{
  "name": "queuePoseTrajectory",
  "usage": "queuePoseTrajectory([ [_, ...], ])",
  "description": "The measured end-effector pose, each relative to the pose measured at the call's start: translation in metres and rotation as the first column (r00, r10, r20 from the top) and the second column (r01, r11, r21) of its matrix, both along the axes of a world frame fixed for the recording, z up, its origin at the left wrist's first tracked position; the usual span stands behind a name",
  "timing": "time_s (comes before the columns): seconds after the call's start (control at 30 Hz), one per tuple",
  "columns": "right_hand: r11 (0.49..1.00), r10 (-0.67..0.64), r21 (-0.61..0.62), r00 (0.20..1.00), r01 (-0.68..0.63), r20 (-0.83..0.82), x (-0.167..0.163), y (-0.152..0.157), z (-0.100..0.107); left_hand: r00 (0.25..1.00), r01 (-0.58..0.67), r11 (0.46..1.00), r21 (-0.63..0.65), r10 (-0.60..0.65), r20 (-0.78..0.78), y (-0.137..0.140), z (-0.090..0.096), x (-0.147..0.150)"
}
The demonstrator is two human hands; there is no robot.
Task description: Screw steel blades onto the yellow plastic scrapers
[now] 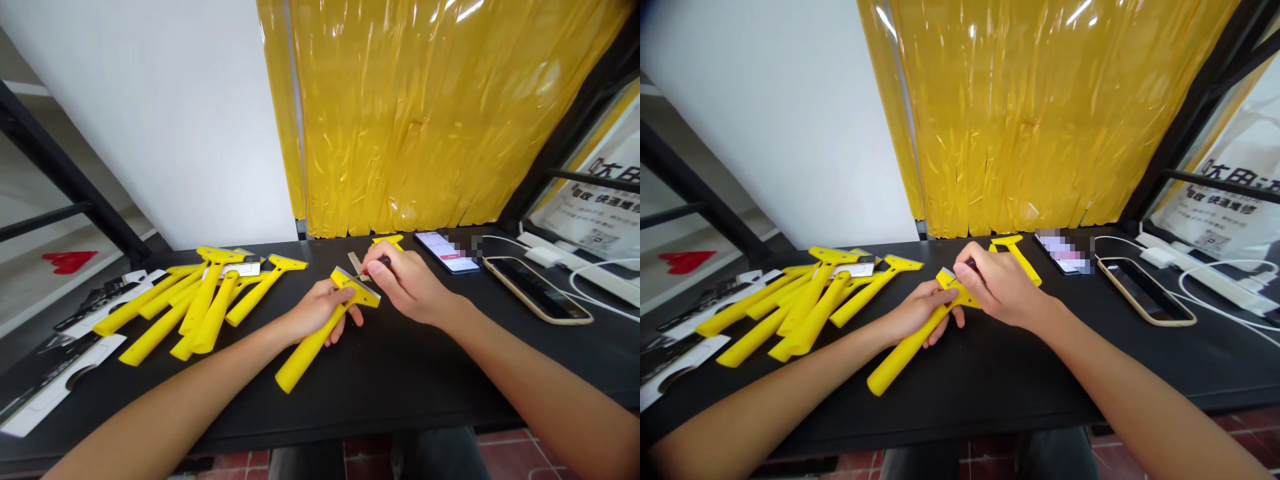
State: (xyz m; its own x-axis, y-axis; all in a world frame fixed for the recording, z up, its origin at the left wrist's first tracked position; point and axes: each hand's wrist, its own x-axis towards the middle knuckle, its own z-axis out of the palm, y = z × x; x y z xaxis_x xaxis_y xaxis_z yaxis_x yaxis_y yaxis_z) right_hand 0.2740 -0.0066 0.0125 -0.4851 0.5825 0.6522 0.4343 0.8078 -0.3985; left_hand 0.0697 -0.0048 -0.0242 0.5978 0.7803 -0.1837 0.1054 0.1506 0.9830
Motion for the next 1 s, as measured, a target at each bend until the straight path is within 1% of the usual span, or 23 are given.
queuePoseTrajectory([
  [0.07, 0.997, -0.068, 0.030, 0.997, 0.069, -0.035, -0.0033, -0.0008, -0.0030, 1.000, 0.000, 1.000, -0.004, 0.000, -0.003, -0.0021, 0.0015, 0.0016],
  [0.13, 0.996, -0.087, 0.024, 0.995, 0.089, -0.048, -0.0048, -0.0015, -0.0041, 1.000, -0.021, 0.999, -0.027, 0.021, 0.011, -0.0035, 0.0033, 0.0027],
  [0.27, 1.000, -0.017, -0.028, 0.999, 0.016, -0.038, -0.0027, -0.0010, -0.0039, 0.996, -0.064, 0.995, -0.078, 0.068, 0.054, -0.0017, 0.0045, 0.0027],
  [0.37, 1.000, -0.006, -0.017, 0.998, 0.005, -0.054, -0.0016, 0.0004, -0.0043, 0.995, -0.067, 0.994, -0.087, 0.073, 0.068, 0.0000, 0.0040, 0.0025],
  [0.53, 0.984, -0.145, 0.084, 0.981, 0.157, -0.132, -0.0056, -0.0003, -0.0054, 0.999, -0.027, 0.998, -0.062, 0.028, 0.028, -0.0032, 0.0044, 0.0039],
  [0.6, 0.977, -0.163, 0.112, 0.972, 0.183, -0.169, -0.0074, -0.0016, -0.0065, 1.000, 0.004, 0.999, -0.048, -0.004, 0.013, -0.0046, 0.0041, 0.0039],
  [0.8, 0.976, -0.068, 0.192, 0.980, 0.105, -0.189, -0.0093, -0.0029, -0.0099, 0.998, 0.054, 0.997, -0.048, -0.052, 0.032, -0.0038, 0.0011, 0.0014],
  [0.9, 0.968, -0.056, 0.229, 0.981, 0.099, -0.186, -0.0081, -0.0011, -0.0109, 0.997, 0.066, 0.997, -0.041, -0.065, 0.034, -0.0030, 0.0001, 0.0010],
  [1.0, 0.953, -0.078, 0.277, 0.984, 0.120, -0.161, -0.0061, 0.0003, -0.0107, 0.997, 0.075, 0.996, -0.042, -0.074, 0.032, -0.0032, 0.0001, 0.0016],
])
